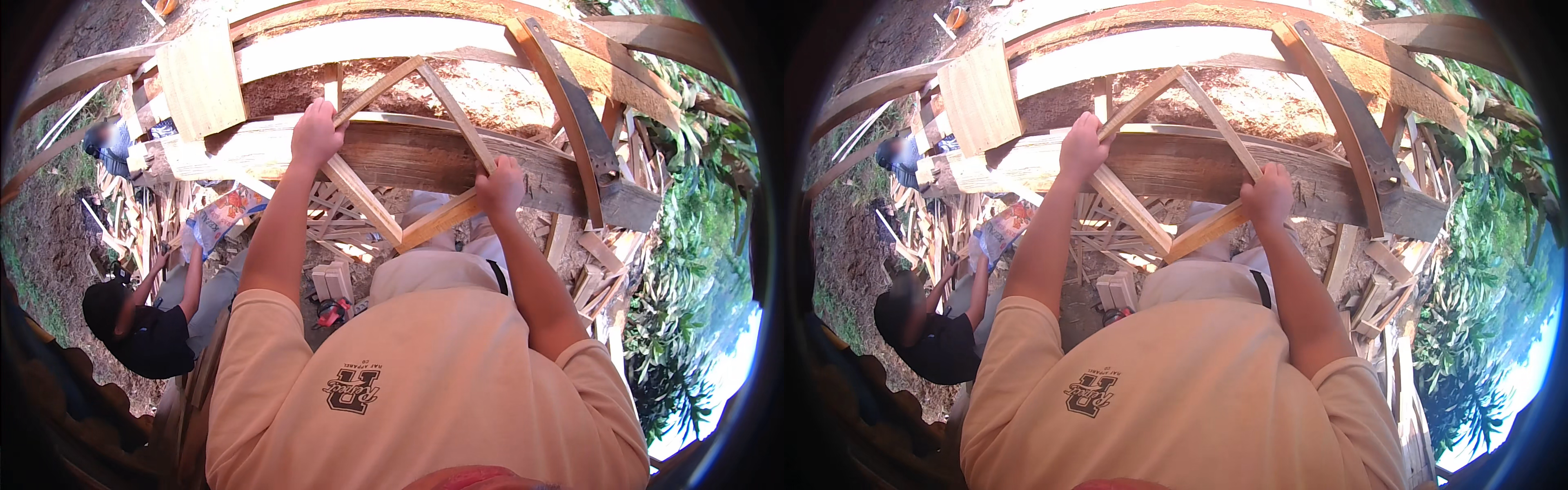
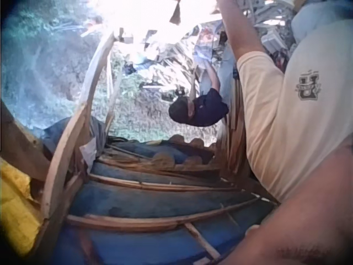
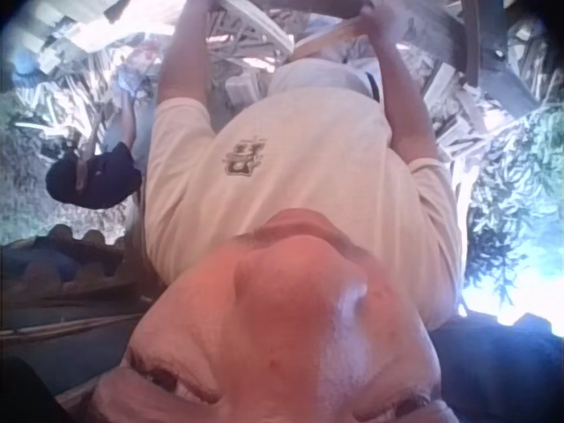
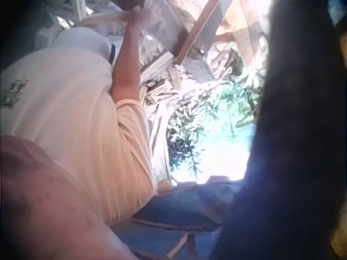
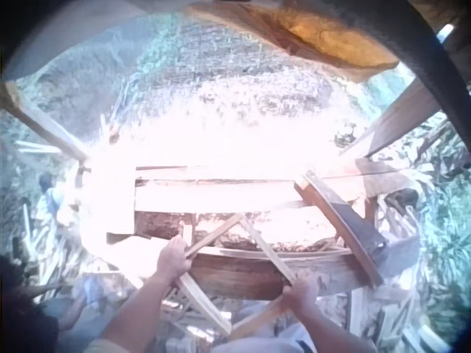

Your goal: The person assembles a small wooden frame by hand, using a hammer to drive nails into the joints. They repeatedly position the frame on a log, hammer nails, and adjust the pieces to ensure alignment. Other workers are visible in the background handling wood.

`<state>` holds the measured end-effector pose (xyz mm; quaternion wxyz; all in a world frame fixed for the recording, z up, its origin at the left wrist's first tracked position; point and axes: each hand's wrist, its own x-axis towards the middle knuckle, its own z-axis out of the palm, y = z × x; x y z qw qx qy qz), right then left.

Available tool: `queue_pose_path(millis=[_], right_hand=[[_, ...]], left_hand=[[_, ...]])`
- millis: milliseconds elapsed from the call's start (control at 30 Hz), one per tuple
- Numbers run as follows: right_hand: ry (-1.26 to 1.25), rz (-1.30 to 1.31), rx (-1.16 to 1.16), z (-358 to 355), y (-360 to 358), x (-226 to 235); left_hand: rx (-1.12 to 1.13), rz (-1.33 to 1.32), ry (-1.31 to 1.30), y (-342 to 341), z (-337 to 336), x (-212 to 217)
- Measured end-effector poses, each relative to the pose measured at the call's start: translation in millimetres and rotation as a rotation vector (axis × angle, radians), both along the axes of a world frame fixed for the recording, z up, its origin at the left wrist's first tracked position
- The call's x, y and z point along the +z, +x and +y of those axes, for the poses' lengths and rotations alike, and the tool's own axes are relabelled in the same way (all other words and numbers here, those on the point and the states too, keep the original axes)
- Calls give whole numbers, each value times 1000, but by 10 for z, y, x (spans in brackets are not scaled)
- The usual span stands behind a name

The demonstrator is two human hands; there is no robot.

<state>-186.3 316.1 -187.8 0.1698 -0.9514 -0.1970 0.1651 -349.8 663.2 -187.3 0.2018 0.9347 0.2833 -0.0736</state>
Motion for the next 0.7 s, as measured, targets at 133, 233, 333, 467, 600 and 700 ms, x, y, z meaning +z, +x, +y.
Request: queue_pose_path(millis=[133, 233, 333, 467, 600, 700], right_hand=[[-25, -16, -11, 59, 8, -25], [-32, -23, 6, 22, -12, -44], [-43, -26, 4, 33, -4, -59], [-57, -8, -21, 27, 5, -66], [-6, 37, -27, 5, 29, -61], [3, 39, -23, -2, 33, -80]], left_hand=[[46, 48, -43, 16, 6, 19], [46, 64, -85, -8, 16, -1], [52, 79, -109, -4, 50, 1], [66, 83, -123, 68, 17, 84], [99, -21, -178, 42, 67, 16], [124, -42, -225, 4, 54, 9]])
